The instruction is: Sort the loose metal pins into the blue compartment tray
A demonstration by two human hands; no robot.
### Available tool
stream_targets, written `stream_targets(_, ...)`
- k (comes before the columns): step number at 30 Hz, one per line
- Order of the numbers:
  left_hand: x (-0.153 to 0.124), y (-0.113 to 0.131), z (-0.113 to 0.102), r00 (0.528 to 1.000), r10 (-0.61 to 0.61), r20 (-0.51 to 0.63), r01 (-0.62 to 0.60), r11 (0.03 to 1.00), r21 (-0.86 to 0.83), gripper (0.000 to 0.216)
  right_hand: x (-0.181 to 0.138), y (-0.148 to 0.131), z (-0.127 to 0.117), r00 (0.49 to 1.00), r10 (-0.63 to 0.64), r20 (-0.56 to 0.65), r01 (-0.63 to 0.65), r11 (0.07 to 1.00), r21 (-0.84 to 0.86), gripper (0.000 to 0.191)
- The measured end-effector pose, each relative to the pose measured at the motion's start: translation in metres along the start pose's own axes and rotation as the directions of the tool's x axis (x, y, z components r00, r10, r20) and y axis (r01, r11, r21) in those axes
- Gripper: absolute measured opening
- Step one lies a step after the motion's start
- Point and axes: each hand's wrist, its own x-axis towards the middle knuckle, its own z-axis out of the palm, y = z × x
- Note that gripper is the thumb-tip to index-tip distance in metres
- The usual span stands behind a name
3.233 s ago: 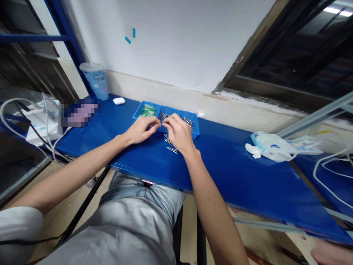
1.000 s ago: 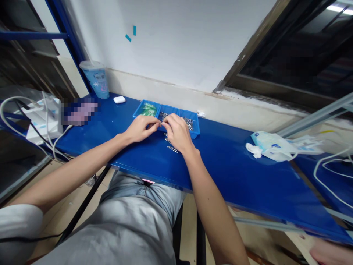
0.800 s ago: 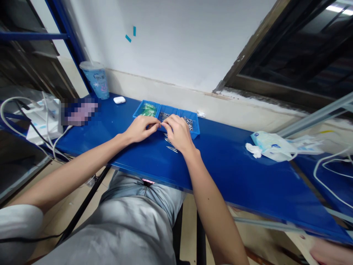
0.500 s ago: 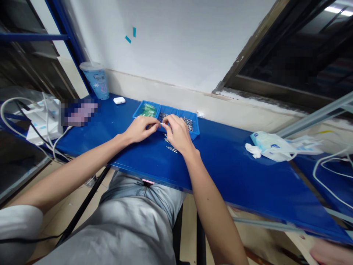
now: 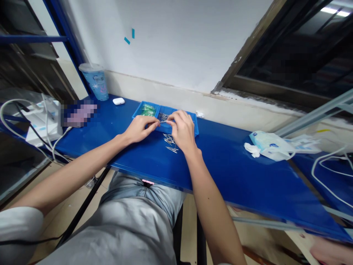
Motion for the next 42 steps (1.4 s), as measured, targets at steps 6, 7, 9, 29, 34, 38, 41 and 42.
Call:
stream_targets(6,-0.001,0.002,-0.002,1.0,0.011,0.017,-0.011,0.999,0.034,0.034,0.0,0.005,-0.011,0.967,0.089,-0.237,-0.098,0.995,-0.026,0.024)
stream_targets(7,-0.002,0.003,-0.001,0.999,0.014,0.05,-0.016,0.999,0.044,0.034,0.0,0.006,-0.013,0.947,0.104,-0.306,-0.122,0.992,-0.041,0.026)
stream_targets(9,-0.002,0.003,0.002,0.991,0.018,0.135,-0.028,0.997,0.078,0.035,-0.001,0.006,-0.017,0.899,0.11,-0.423,-0.163,0.982,-0.091,0.031)
stream_targets(29,0.005,0.015,0.026,0.906,-0.21,0.369,0.039,0.907,0.419,0.032,-0.003,0.029,-0.022,0.886,0.14,-0.442,-0.235,0.958,-0.167,0.027)
stream_targets(34,0.005,0.014,0.026,0.894,-0.277,0.353,0.123,0.908,0.401,0.03,-0.001,0.004,-0.007,0.981,0.06,-0.182,-0.075,0.994,-0.079,0.027)
stream_targets(38,0.004,0.01,0.027,0.894,-0.284,0.346,0.148,0.917,0.369,0.026,-0.003,-0.006,0.004,0.999,0.038,-0.031,-0.038,0.999,-0.022,0.028)
stream_targets(41,0.002,0.011,0.028,0.904,-0.257,0.342,0.114,0.916,0.386,0.029,-0.006,-0.006,0.006,0.997,0.07,0.041,-0.068,0.995,-0.067,0.028)
stream_targets(42,0.001,0.011,0.028,0.906,-0.247,0.343,0.1,0.914,0.394,0.03,-0.007,-0.005,0.006,0.995,0.082,0.06,-0.077,0.993,-0.087,0.029)
